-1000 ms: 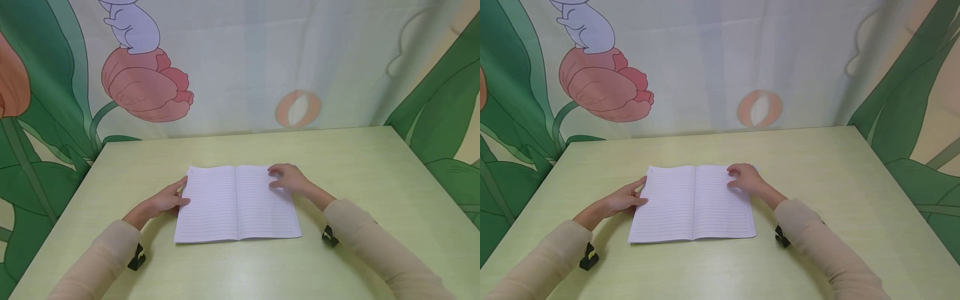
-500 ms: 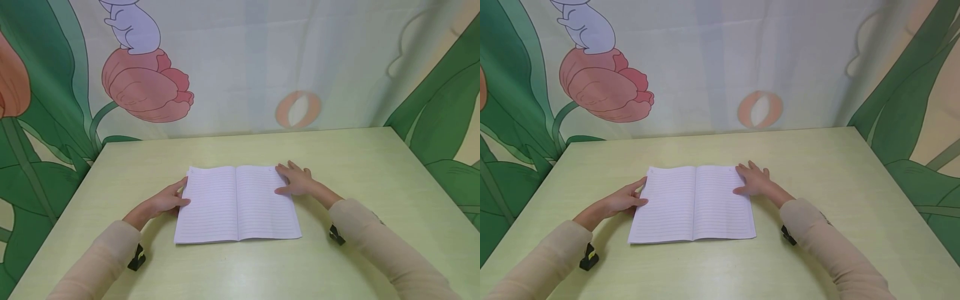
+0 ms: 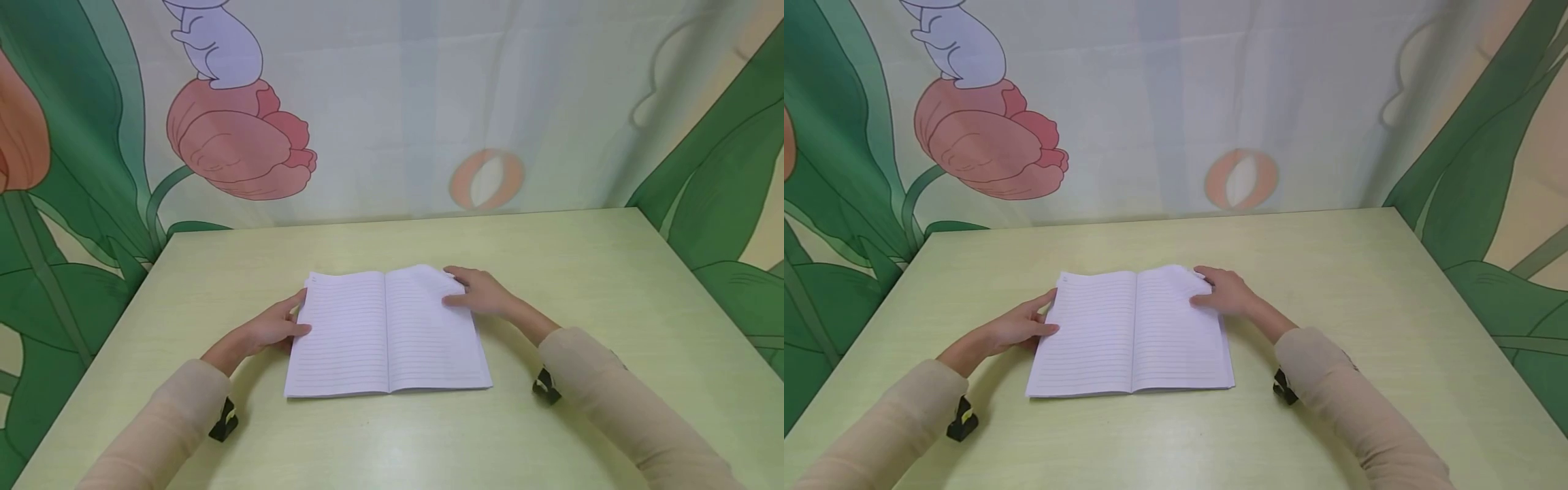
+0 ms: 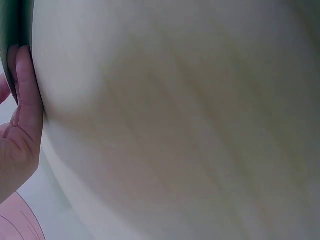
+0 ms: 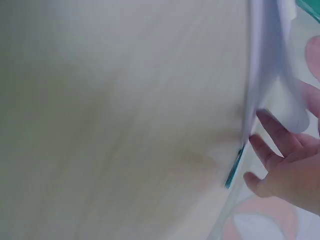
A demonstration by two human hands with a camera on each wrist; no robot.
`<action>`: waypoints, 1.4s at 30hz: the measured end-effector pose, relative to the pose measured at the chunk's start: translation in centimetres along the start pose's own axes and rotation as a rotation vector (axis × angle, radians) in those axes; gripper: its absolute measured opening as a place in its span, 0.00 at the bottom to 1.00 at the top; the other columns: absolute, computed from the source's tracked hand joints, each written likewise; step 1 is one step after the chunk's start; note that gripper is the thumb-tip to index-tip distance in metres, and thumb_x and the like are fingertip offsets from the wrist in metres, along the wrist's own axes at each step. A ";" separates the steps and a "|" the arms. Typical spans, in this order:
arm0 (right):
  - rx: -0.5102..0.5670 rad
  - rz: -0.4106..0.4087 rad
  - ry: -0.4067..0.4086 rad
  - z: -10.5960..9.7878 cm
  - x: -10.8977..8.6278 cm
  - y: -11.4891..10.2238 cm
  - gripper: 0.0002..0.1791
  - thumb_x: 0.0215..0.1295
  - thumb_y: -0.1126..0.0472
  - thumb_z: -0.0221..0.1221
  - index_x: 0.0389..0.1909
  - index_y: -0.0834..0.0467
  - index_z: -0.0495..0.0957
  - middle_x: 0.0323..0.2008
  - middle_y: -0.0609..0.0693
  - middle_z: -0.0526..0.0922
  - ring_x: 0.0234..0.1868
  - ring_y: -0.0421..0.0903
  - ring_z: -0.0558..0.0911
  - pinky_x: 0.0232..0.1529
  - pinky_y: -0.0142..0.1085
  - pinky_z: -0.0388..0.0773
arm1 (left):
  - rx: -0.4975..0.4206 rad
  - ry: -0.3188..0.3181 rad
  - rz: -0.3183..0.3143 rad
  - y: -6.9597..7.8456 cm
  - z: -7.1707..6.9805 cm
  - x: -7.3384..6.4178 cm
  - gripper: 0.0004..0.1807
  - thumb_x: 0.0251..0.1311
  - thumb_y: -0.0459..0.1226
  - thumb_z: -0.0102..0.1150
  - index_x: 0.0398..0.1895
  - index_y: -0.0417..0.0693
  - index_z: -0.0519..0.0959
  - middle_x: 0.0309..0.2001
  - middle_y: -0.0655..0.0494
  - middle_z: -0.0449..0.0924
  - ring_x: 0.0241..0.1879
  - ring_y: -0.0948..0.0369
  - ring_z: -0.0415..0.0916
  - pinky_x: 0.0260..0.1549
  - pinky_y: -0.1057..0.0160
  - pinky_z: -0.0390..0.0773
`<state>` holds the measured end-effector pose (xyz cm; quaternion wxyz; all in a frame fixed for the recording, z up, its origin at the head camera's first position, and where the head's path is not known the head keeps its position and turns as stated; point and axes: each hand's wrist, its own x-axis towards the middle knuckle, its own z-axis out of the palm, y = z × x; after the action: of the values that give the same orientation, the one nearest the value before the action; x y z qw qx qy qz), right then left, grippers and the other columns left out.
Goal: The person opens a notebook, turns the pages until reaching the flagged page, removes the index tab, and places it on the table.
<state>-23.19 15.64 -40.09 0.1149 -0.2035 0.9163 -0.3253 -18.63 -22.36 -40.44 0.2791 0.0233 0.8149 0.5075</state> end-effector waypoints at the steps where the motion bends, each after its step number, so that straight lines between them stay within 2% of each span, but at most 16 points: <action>1: 0.084 0.018 0.008 0.0 0.1 -0.1 0.36 0.57 0.57 0.60 0.64 0.65 0.59 0.54 0.64 0.72 0.53 0.57 0.73 0.51 0.47 0.68 | 0.004 0.000 0.000 0.0 0.0 0.0 0.44 0.62 0.29 0.50 0.71 0.46 0.33 0.28 0.47 0.77 0.25 0.58 0.75 0.24 0.61 0.75; 4: 0.307 0.109 0.043 0.2 0.2 -0.8 0.36 0.57 0.62 0.60 0.66 0.64 0.57 0.48 0.66 0.74 0.42 0.54 0.78 0.41 0.42 0.75 | 0.013 0.002 -0.004 -0.1 -0.1 0.1 0.44 0.61 0.30 0.51 0.71 0.46 0.33 0.28 0.47 0.76 0.25 0.59 0.75 0.24 0.61 0.74; 7: 0.486 0.186 0.083 0.3 0.3 -1.6 0.40 0.56 0.68 0.59 0.68 0.62 0.51 0.48 0.68 0.73 0.38 0.53 0.78 0.38 0.39 0.76 | 0.017 0.002 -0.010 -0.1 -0.1 0.2 0.44 0.61 0.30 0.51 0.71 0.47 0.33 0.28 0.47 0.76 0.25 0.58 0.75 0.24 0.61 0.75; 11: 0.620 0.239 0.134 0.8 0.6 -2.7 0.44 0.54 0.71 0.59 0.70 0.60 0.46 0.51 0.68 0.71 0.39 0.51 0.78 0.39 0.38 0.74 | 0.016 0.005 -0.015 -0.1 -0.1 0.2 0.44 0.61 0.30 0.51 0.71 0.47 0.33 0.28 0.47 0.76 0.25 0.58 0.75 0.24 0.61 0.75; 15: 0.703 0.259 0.141 1.5 1.2 -3.7 0.42 0.55 0.71 0.59 0.69 0.63 0.48 0.50 0.67 0.74 0.37 0.49 0.79 0.37 0.37 0.76 | 0.012 0.008 -0.018 -0.2 -0.1 0.2 0.44 0.61 0.30 0.51 0.71 0.46 0.34 0.28 0.46 0.76 0.24 0.58 0.75 0.23 0.61 0.74; 24: 0.686 0.257 0.122 3.7 2.5 -5.7 0.32 0.55 0.67 0.61 0.60 0.65 0.61 0.43 0.63 0.79 0.34 0.47 0.81 0.36 0.35 0.76 | 0.011 0.008 -0.022 -0.1 0.0 0.1 0.44 0.61 0.30 0.51 0.71 0.47 0.33 0.28 0.47 0.76 0.24 0.58 0.75 0.23 0.62 0.74; 31: 0.762 0.203 0.096 4.9 2.8 -7.0 0.26 0.60 0.66 0.56 0.59 0.67 0.63 0.44 0.62 0.78 0.35 0.46 0.80 0.37 0.36 0.76 | -0.001 -0.003 -0.010 -0.1 0.0 -0.1 0.44 0.62 0.30 0.50 0.71 0.46 0.32 0.28 0.48 0.77 0.24 0.59 0.75 0.23 0.61 0.74; 35: 0.779 0.214 0.068 5.3 2.9 -8.0 0.23 0.64 0.64 0.52 0.59 0.67 0.63 0.45 0.61 0.78 0.38 0.47 0.79 0.38 0.36 0.75 | -0.005 0.001 -0.010 -0.2 -0.1 0.0 0.44 0.61 0.30 0.51 0.71 0.46 0.33 0.27 0.48 0.77 0.24 0.58 0.75 0.23 0.61 0.74; 42: 0.798 0.228 0.006 6.4 3.5 -9.1 0.22 0.65 0.63 0.51 0.58 0.66 0.64 0.41 0.59 0.79 0.37 0.47 0.80 0.37 0.36 0.76 | -0.026 0.002 -0.007 -0.1 -0.1 -0.1 0.45 0.61 0.30 0.51 0.71 0.48 0.33 0.29 0.47 0.77 0.26 0.58 0.76 0.26 0.60 0.75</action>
<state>-21.38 4.18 -39.42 0.2171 -0.0391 0.7353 -0.6408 -18.60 -22.51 -40.47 0.2801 0.0163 0.8087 0.5171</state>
